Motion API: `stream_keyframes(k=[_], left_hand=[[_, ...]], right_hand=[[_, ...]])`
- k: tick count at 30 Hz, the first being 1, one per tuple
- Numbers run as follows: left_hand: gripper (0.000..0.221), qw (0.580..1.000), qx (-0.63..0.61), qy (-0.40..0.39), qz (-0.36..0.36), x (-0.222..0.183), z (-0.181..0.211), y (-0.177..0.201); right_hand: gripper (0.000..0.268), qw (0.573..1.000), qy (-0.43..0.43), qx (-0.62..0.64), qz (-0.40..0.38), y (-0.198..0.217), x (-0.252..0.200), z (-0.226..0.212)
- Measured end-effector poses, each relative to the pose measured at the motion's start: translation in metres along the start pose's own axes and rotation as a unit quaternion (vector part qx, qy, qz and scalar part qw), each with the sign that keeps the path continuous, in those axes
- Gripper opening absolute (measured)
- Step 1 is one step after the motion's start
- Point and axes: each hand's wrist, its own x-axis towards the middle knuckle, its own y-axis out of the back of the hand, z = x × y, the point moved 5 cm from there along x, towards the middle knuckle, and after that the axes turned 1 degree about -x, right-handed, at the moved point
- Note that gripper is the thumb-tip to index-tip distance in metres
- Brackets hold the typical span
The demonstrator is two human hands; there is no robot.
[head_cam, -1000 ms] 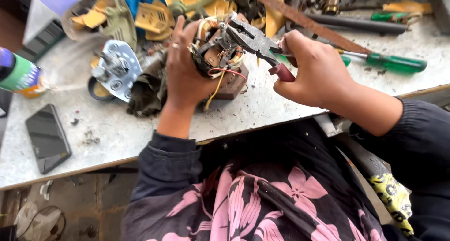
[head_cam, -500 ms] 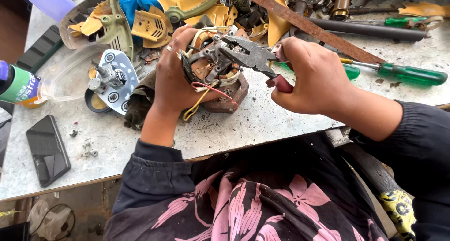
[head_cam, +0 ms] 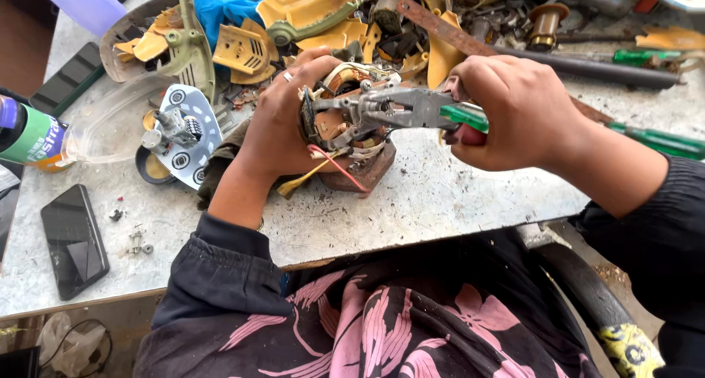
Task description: The person disassembles an electric motor by removing screws with a screwdriver, uses pliers and a hammer to loosen internal components, and cleans the motor housing with a cloth.
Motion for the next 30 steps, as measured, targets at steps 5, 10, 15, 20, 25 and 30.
stream_keyframes(k=[5, 10, 15, 20, 25, 30], left_hand=[[0.087, 1.0, -0.016, -0.005, -0.001, -0.002, 0.002, -0.005], [0.093, 1.0, -0.01, 0.007, 0.021, -0.009, 0.009, -0.008], [0.096, 0.997, 0.043, 0.025, 0.056, -0.02, 0.017, -0.009], [0.088, 0.987, 0.132, 0.017, 0.085, -0.019, 0.037, -0.006], [0.061, 0.948, 0.314, -0.034, 0.044, -0.021, 0.056, -0.013], [0.053, 0.946, 0.319, -0.038, 0.046, -0.014, 0.059, -0.011]], right_hand=[[0.053, 0.999, 0.048, 0.007, 0.014, 0.0, 0.013, -0.001], [0.075, 0.996, 0.045, -0.005, 0.072, 0.003, 0.009, -0.015], [0.059, 0.986, -0.023, 0.097, 0.135, 0.009, -0.041, 0.024], [0.047, 0.964, -0.253, -0.04, 0.064, 0.016, -0.102, 0.091], [0.05, 0.938, -0.249, -0.243, 0.008, 0.028, -0.133, 0.136], [0.041, 0.951, -0.255, -0.155, 0.079, 0.027, -0.122, 0.149]])
